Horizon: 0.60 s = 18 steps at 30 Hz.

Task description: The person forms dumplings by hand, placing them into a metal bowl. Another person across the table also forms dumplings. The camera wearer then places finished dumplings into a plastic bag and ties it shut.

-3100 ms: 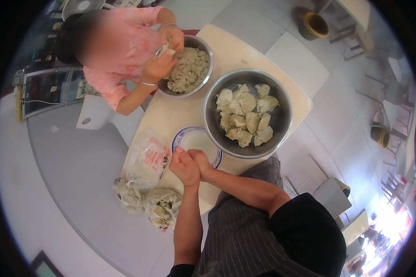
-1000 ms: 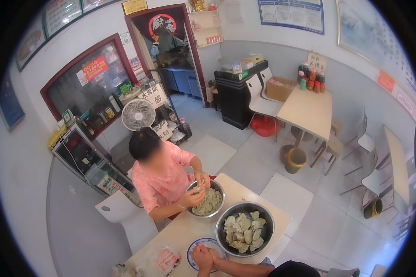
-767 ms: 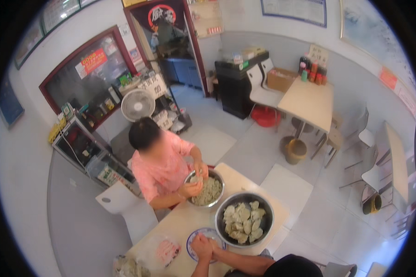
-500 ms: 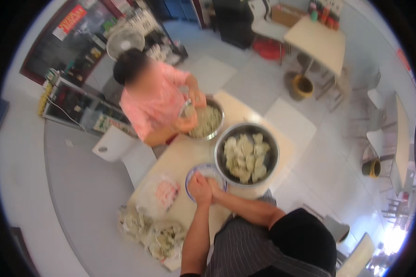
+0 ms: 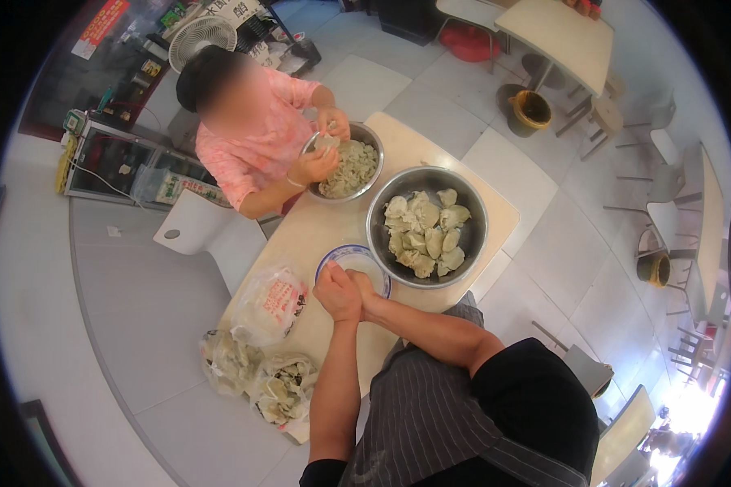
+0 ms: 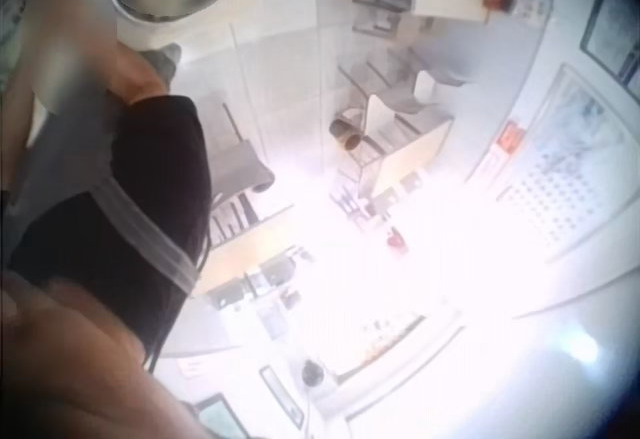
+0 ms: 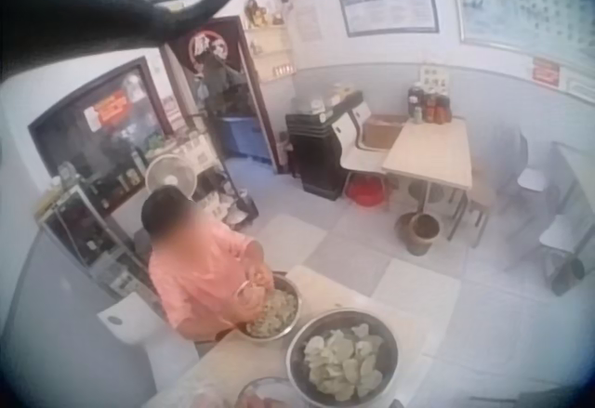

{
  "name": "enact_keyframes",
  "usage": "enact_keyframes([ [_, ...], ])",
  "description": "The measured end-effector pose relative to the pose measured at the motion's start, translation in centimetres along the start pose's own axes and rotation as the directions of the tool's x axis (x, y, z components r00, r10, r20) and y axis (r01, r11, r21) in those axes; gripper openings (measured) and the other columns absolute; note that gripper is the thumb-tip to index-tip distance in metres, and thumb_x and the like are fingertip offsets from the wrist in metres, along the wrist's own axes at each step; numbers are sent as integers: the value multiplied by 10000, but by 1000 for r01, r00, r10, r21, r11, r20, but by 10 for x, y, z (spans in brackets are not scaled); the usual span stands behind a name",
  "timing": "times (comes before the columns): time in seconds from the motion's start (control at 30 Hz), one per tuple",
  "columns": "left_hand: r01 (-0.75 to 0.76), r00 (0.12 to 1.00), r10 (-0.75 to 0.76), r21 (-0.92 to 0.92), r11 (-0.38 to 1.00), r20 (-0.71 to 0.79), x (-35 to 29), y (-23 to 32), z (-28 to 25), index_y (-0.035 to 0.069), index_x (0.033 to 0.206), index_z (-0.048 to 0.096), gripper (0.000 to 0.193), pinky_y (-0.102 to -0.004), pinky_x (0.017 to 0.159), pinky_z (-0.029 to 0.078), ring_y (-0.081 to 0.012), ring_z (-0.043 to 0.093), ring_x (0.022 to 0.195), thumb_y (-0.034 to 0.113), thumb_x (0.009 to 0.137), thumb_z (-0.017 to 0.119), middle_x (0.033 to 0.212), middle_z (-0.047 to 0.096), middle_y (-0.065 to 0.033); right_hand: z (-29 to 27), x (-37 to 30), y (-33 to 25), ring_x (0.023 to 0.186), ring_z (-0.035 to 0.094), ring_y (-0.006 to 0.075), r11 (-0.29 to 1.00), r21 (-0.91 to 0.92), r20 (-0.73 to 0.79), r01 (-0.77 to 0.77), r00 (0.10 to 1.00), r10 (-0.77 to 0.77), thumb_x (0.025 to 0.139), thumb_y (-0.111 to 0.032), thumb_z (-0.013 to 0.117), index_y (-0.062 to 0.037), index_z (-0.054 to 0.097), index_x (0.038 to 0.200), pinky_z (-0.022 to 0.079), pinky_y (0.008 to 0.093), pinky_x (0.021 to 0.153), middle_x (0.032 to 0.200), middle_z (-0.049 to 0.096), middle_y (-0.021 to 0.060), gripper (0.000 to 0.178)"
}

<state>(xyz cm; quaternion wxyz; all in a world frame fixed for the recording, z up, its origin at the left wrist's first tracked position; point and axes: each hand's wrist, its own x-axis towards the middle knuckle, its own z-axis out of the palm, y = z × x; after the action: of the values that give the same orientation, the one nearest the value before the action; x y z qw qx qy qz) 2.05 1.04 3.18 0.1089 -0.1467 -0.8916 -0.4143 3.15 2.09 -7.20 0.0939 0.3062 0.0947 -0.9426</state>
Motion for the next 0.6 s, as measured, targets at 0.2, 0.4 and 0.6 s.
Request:
enact_keyframes([
  [0.2, 11, 1000, -11, 19, 1000, -7, -3, -1, -4, -39, 674, 506, 388, -463, 519, 360, -391, 488, 539, 239, 937, 440, 611, 524, -238, 3, -9, 2, 815, 591, 228, 1000, 8, 48, -28, 998, 28, 918, -286, 366, -33, 581, 889, 479, 359, 741, 853, 612, 106, 334],
  [0.4, 16, 1000, -15, 38, 999, -28, -4, -2, -6, -25, 660, 487, 367, -491, 507, 362, -434, 506, 559, 215, 935, 449, 612, 527, -239, 14, -24, -4, 843, 594, 231, 998, -5, 68, -57, 996, 58, 922, -298, 351, -30, 582, 918, 482, 359, 760, 885, 619, 110, 355],
  [0.6, 27, 999, -27, 22, 999, -26, -5, 0, -8, -30, 661, 502, 362, -466, 494, 361, -413, 498, 537, 206, 932, 456, 604, 525, -233, 8, -17, 0, 870, 594, 231, 999, -29, 80, -41, 996, 43, 924, -303, 344, -17, 581, 958, 483, 354, 774, 910, 618, 115, 372],
])
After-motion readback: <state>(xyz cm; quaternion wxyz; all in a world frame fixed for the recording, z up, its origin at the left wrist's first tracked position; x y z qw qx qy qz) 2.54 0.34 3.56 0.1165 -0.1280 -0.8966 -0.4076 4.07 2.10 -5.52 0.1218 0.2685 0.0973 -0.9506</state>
